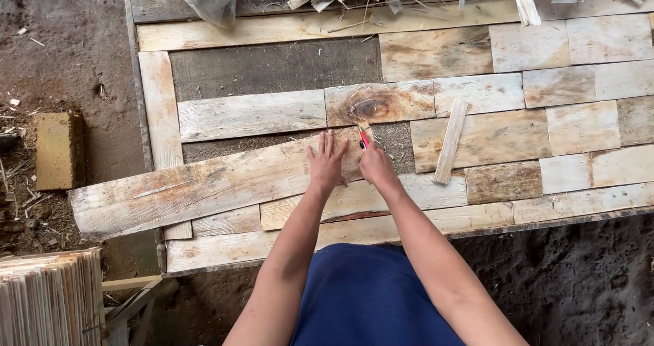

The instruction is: Cutting and scoring thin wood veneer sheets using a utility knife on a workbench in a workshop.

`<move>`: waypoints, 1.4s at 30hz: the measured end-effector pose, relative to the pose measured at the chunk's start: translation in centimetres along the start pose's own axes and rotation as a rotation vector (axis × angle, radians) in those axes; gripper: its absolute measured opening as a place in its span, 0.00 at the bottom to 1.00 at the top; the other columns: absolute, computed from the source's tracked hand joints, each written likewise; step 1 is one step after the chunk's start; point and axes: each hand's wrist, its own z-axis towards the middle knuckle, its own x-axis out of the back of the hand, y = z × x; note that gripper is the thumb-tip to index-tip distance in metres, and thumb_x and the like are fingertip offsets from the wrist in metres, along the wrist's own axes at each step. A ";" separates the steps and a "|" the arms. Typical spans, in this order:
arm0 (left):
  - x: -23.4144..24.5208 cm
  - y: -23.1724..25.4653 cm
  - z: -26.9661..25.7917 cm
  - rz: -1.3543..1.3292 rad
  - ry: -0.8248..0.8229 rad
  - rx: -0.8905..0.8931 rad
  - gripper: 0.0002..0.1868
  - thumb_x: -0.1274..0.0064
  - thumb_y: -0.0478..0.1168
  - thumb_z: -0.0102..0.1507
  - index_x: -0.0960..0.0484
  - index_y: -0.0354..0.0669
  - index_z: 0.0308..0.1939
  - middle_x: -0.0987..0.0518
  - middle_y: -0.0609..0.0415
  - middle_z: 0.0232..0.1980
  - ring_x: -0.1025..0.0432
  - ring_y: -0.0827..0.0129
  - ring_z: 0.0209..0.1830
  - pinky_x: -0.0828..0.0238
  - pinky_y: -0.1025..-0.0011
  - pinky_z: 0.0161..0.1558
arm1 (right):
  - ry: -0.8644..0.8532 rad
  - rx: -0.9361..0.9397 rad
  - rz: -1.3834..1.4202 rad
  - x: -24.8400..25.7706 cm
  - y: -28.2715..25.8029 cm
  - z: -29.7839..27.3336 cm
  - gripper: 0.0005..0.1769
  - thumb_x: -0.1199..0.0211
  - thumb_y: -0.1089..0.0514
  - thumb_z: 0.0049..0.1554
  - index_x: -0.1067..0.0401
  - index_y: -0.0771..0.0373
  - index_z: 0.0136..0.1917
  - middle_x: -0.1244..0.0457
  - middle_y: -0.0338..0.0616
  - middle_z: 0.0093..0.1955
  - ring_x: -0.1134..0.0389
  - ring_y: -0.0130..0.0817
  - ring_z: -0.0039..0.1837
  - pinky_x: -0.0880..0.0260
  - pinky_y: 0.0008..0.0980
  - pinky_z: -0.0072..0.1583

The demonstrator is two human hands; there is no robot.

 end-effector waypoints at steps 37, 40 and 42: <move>0.1 0.9 0.0 -0.086 -0.025 0.094 0.70 0.20 0.52 0.42 0.50 0.70 0.81 0.68 0.48 0.86 0.74 0.49 0.85 0.63 0.23 0.70 | -0.055 -0.145 -0.026 -2.3 1.2 -0.6 0.23 0.60 0.58 0.62 0.43 0.76 0.66 0.34 0.75 0.57 0.30 0.70 0.60 0.28 0.59 0.59; -0.2 0.9 0.0 -0.079 -0.038 0.099 0.70 0.21 0.53 0.42 0.51 0.70 0.81 0.69 0.48 0.86 0.74 0.49 0.85 0.64 0.22 0.70 | -0.089 -0.137 -0.030 -1.6 0.5 -1.9 0.24 0.60 0.59 0.62 0.43 0.77 0.66 0.34 0.77 0.59 0.31 0.70 0.62 0.29 0.60 0.60; -0.7 0.8 0.5 -0.100 0.000 0.100 0.71 0.19 0.53 0.40 0.50 0.71 0.81 0.68 0.48 0.86 0.73 0.49 0.85 0.64 0.23 0.71 | -0.075 -0.150 0.010 -1.4 0.5 -1.8 0.22 0.61 0.60 0.63 0.42 0.78 0.64 0.34 0.77 0.58 0.31 0.71 0.62 0.29 0.60 0.61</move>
